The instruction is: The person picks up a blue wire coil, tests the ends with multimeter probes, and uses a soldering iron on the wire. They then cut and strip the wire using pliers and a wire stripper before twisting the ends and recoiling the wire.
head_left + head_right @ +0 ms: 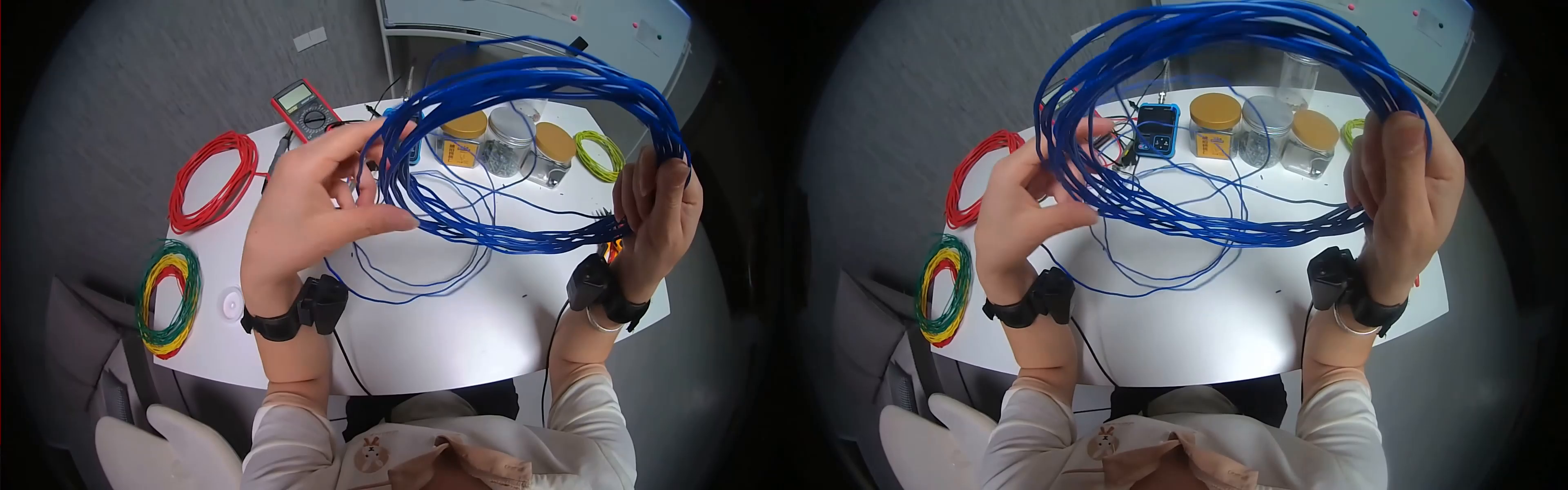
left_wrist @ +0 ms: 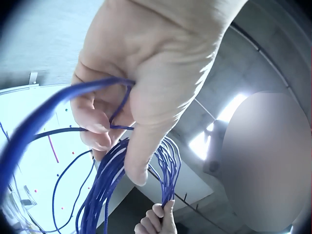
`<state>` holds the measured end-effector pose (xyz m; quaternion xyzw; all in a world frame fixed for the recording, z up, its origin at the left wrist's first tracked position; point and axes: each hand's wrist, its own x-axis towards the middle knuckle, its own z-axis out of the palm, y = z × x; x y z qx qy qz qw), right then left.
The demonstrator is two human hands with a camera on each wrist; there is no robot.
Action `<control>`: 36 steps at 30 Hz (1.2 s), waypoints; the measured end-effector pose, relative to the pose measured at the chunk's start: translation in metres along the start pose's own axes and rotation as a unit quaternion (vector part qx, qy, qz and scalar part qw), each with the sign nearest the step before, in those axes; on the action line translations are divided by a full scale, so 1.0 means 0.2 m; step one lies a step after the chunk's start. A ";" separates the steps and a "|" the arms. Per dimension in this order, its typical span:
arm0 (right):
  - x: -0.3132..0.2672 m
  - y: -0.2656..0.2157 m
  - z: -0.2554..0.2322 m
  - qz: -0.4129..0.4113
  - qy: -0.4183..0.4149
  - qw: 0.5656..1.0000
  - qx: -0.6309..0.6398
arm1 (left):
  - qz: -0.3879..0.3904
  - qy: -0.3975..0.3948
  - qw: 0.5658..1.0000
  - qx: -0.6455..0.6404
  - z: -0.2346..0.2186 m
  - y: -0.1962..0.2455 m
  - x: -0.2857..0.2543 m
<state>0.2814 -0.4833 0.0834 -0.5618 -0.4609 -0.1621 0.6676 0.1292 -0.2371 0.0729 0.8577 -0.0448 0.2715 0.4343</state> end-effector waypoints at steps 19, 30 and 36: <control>0.02 0.01 -0.08 0.006 0.043 0.969 0.241 | -0.293 0.055 0.886 0.355 -0.14 -0.34 0.03; 0.00 0.03 0.00 0.013 0.028 0.987 0.156 | 0.012 0.060 0.995 0.079 -0.08 -0.14 0.05; -0.02 0.03 0.06 0.029 0.015 0.996 0.088 | 0.190 0.105 0.964 -0.152 0.02 -0.01 0.05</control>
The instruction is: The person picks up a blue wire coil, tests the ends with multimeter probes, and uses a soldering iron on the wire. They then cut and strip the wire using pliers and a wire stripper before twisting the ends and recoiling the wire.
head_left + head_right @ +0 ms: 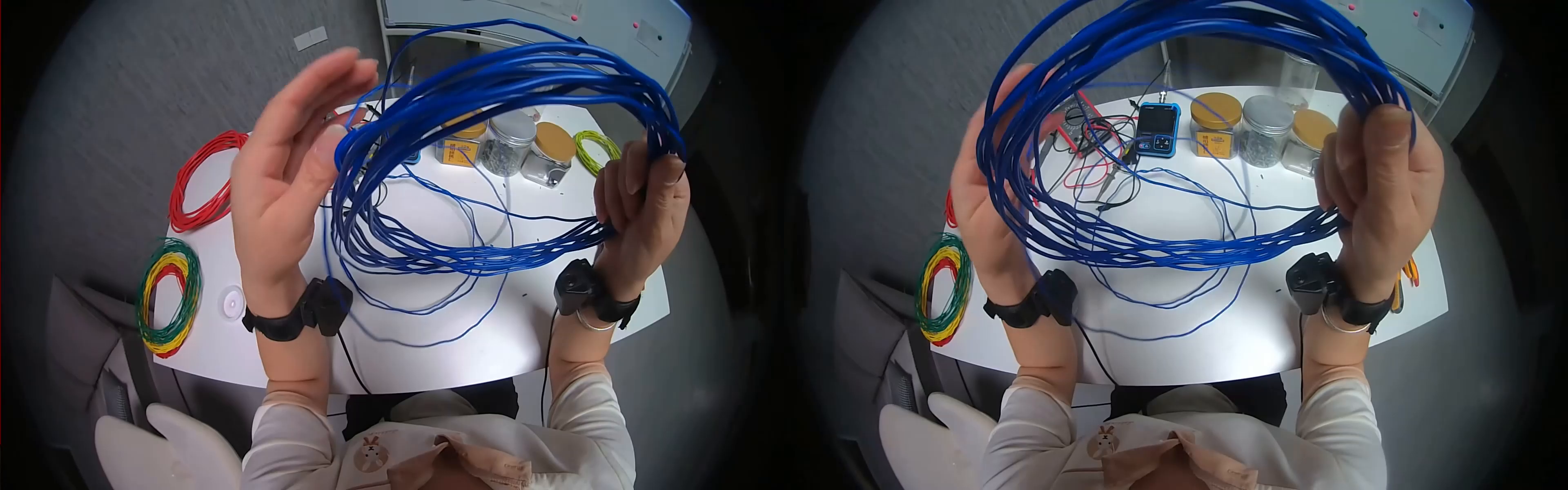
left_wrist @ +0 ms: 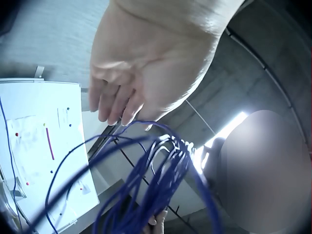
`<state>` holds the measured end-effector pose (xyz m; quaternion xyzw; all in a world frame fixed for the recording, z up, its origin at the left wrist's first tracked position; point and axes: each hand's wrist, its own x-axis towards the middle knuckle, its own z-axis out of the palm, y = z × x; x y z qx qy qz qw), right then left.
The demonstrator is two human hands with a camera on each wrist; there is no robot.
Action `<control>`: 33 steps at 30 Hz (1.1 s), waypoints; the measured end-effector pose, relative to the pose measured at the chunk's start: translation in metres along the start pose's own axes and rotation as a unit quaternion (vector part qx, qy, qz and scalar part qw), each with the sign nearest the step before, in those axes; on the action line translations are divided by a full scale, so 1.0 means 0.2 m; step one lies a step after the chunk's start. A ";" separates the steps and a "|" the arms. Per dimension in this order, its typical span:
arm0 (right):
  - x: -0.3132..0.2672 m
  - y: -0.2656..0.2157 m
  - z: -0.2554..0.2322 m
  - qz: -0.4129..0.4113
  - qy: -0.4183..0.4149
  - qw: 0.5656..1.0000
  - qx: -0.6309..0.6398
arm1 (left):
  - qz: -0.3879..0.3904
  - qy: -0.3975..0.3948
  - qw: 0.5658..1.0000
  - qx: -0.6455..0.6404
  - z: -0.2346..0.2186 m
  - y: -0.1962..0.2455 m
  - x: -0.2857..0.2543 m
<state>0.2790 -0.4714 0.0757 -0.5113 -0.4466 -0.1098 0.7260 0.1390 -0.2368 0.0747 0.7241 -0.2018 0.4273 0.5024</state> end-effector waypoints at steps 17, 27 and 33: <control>0.02 -0.01 -0.06 -0.026 0.060 0.996 -0.052 | -0.178 -0.395 0.874 0.219 0.03 0.28 -0.06; 0.03 -0.05 -0.10 -0.022 0.084 0.996 -0.002 | -0.201 -0.152 0.936 0.247 -0.06 0.01 -0.05; 0.03 -0.01 -0.04 -0.019 0.053 0.998 0.037 | -0.200 -0.046 0.979 -0.013 0.17 -0.03 -0.01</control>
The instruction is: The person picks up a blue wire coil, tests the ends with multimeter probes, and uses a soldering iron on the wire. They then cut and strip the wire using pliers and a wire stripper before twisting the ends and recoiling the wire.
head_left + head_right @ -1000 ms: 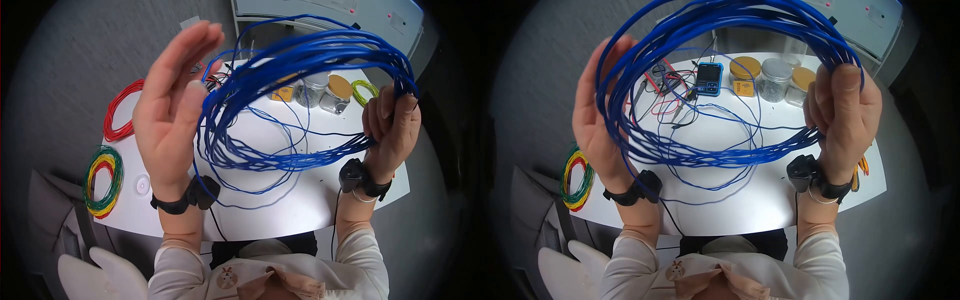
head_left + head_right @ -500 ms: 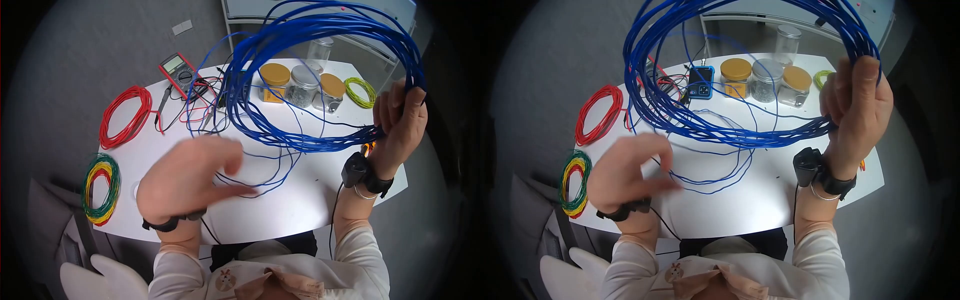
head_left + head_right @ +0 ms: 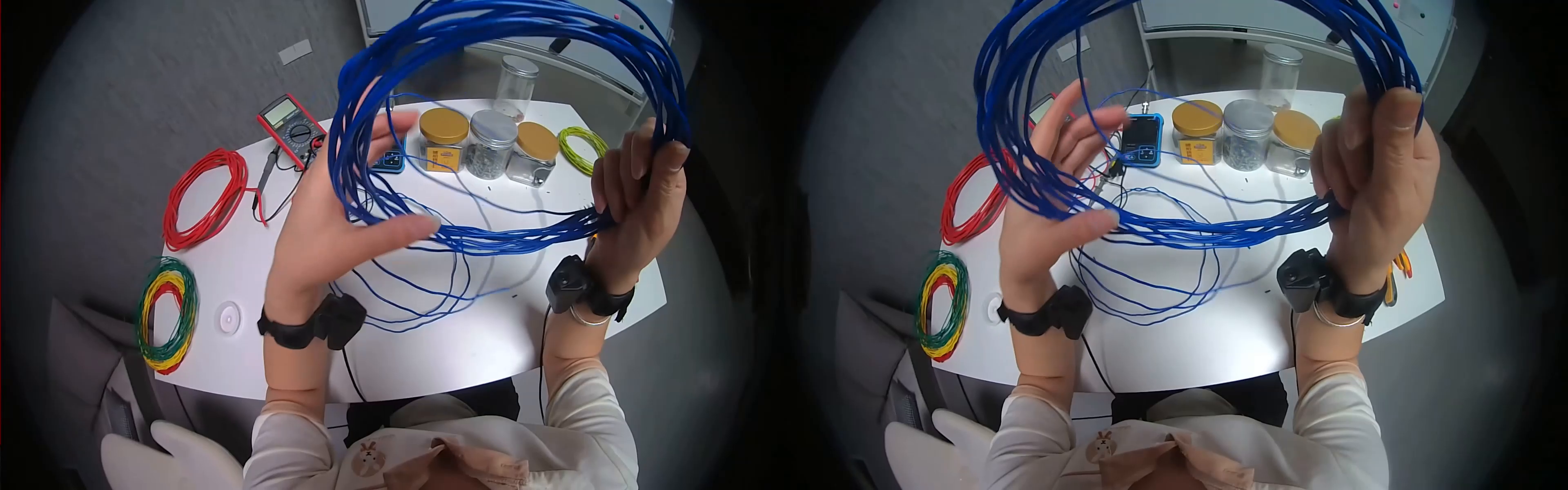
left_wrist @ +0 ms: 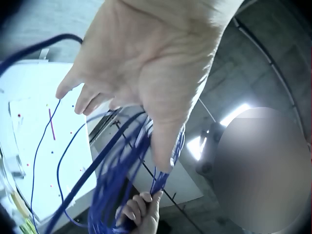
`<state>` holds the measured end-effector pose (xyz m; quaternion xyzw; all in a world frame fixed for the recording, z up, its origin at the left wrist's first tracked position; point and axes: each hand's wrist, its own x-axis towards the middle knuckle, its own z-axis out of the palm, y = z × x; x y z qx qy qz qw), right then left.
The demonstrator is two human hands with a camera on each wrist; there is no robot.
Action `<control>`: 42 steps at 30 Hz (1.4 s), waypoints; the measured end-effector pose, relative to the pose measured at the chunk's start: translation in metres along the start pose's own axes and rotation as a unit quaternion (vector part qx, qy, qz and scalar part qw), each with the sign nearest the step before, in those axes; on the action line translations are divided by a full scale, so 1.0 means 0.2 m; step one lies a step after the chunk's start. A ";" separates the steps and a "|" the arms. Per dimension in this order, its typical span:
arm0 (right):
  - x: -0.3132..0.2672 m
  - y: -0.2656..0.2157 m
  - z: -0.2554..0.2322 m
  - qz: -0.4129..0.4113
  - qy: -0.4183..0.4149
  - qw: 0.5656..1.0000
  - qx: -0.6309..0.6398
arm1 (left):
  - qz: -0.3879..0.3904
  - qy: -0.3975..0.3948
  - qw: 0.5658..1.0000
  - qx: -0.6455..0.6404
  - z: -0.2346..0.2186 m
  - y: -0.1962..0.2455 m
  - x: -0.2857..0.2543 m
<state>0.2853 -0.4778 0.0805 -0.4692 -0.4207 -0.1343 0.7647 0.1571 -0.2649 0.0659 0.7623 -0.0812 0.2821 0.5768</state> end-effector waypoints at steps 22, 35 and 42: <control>0.05 0.13 0.05 -0.111 -0.102 0.955 -0.255 | 0.080 -0.012 0.969 -0.232 -0.10 -0.02 -0.06; -0.08 -0.08 0.12 -0.102 -0.408 0.849 -0.319 | 0.103 -0.138 0.943 0.286 0.08 0.15 -0.10; -0.07 -0.04 0.02 0.046 -0.039 0.998 0.015 | 0.016 0.010 0.998 -0.053 -0.01 0.03 -0.07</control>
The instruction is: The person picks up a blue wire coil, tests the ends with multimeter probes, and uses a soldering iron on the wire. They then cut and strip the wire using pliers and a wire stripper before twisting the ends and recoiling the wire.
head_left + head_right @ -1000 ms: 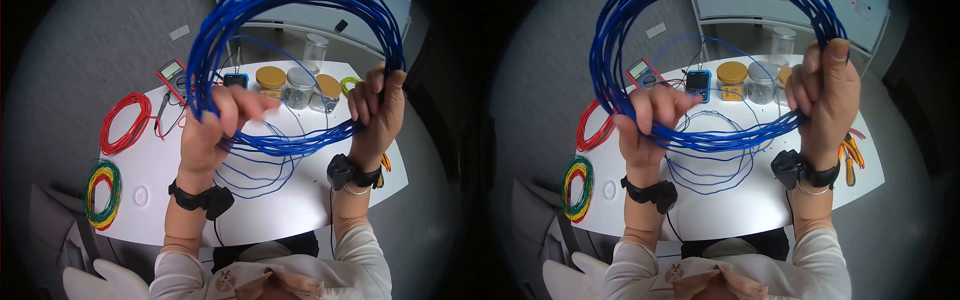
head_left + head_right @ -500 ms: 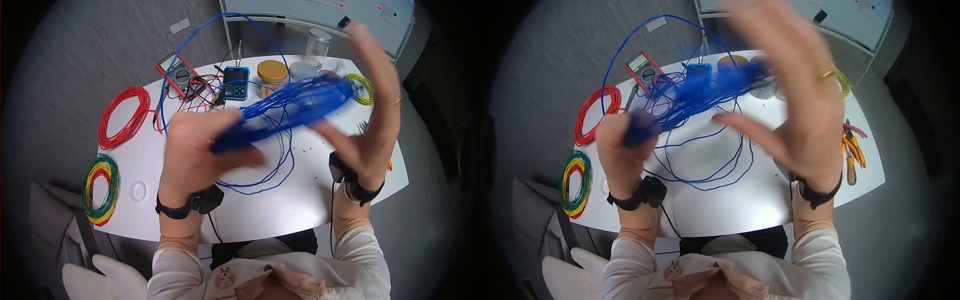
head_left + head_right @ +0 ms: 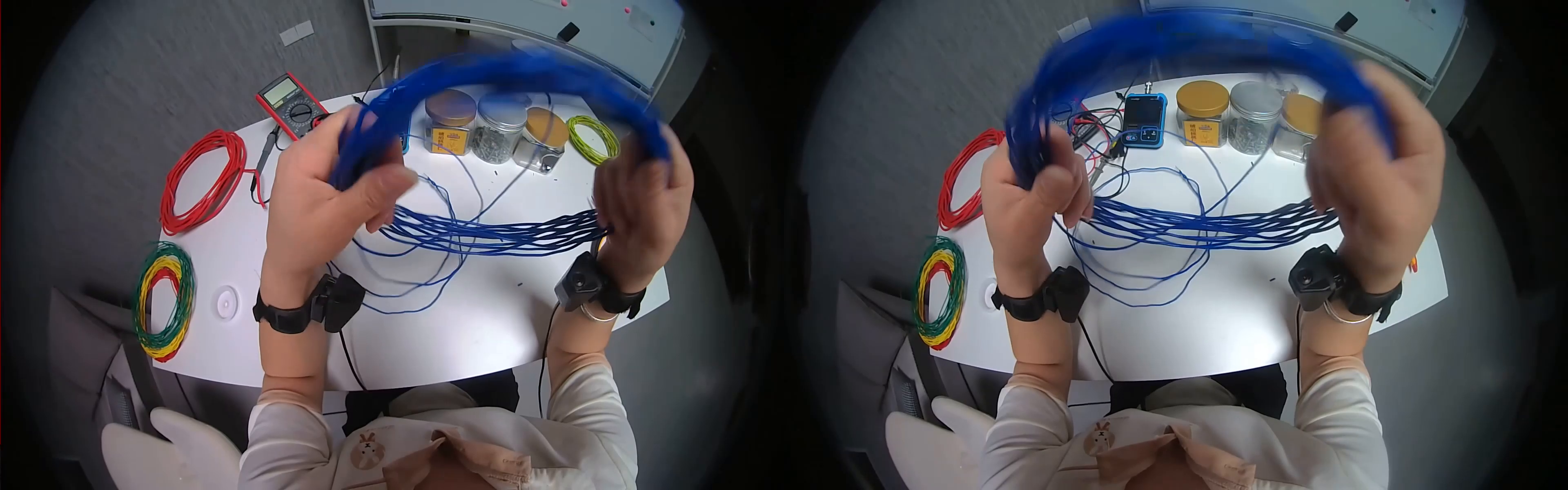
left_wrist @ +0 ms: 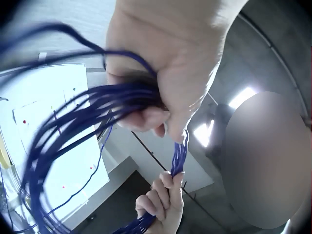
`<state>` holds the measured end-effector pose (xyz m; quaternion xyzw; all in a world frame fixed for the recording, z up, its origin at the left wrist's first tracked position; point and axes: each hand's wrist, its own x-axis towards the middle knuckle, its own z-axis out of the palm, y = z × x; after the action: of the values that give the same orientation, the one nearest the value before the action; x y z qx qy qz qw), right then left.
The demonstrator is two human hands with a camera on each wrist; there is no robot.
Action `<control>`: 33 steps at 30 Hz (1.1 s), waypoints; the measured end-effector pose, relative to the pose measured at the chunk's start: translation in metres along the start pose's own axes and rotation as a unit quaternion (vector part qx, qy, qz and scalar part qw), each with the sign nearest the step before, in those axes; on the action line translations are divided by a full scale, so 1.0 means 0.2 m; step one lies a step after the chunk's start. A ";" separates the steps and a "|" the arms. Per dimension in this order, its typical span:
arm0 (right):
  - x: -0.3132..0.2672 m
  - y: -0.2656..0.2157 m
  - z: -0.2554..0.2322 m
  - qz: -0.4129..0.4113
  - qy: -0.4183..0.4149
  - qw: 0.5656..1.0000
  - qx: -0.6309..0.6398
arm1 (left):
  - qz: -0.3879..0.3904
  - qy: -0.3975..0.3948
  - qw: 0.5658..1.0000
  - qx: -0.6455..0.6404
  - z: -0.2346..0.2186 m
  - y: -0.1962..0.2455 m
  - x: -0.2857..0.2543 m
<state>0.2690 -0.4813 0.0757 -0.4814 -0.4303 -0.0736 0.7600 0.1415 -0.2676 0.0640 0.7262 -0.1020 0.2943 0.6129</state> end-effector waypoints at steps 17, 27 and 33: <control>0.07 0.18 0.12 -0.082 -0.016 0.984 0.159 | 0.113 0.088 0.950 -0.278 0.10 -0.01 0.00; -0.01 -0.05 0.15 -0.195 -0.261 0.861 -0.390 | 0.130 -0.098 0.874 0.458 0.09 0.14 -0.07; -0.03 -0.08 0.15 -0.181 -0.273 0.848 -0.417 | 0.168 -0.087 0.911 0.366 0.11 0.09 -0.05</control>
<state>0.2398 -0.4688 0.0879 -0.6671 -0.6291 -0.2478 0.3128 0.1309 -0.2953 0.0717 0.8945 -0.1606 0.3453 0.2342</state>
